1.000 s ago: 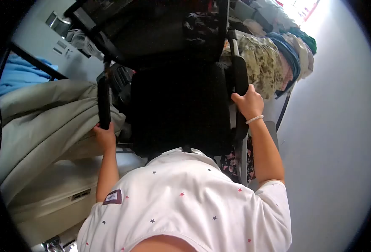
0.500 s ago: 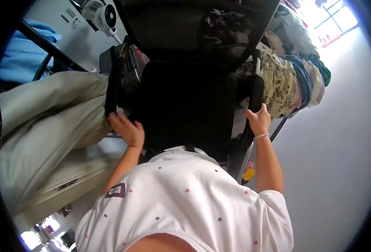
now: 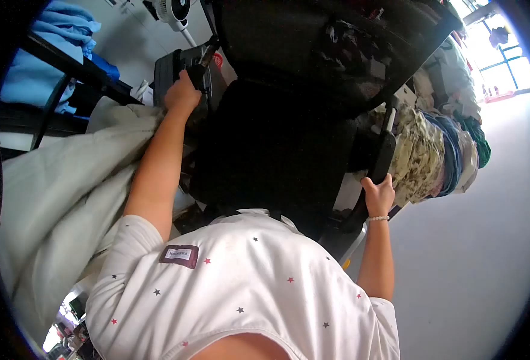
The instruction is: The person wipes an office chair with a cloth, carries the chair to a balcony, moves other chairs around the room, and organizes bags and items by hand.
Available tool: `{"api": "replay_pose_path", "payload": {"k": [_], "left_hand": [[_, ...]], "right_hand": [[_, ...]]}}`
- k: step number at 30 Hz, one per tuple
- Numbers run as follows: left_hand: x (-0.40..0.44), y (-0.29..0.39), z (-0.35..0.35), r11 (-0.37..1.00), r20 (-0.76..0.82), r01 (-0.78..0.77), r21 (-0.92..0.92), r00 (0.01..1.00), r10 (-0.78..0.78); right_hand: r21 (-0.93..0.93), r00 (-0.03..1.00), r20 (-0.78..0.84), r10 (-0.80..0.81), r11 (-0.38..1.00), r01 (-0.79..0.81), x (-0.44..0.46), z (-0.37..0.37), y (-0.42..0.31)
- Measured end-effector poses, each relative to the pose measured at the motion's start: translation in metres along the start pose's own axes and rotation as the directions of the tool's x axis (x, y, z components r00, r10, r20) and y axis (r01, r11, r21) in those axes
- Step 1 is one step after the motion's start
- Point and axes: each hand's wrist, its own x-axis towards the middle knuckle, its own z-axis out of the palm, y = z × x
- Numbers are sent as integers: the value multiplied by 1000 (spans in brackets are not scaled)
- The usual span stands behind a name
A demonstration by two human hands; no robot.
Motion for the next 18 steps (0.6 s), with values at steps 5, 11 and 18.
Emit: {"api": "replay_pose_path", "payload": {"k": [5,11,18], "left_hand": [[57,25,17,997,36,-10,-70,999,12],[125,45,40,994,91,35,-106,996,-26],[171,53,82,987,153,147,-69,979,-135]], "right_hand": [[-68,999,27,36,997,-34,60,25,-8],[-167,984,92,151,977,-134,136,63,-33],[-198,984,150,99,978,-69,222,119,-46]]}}
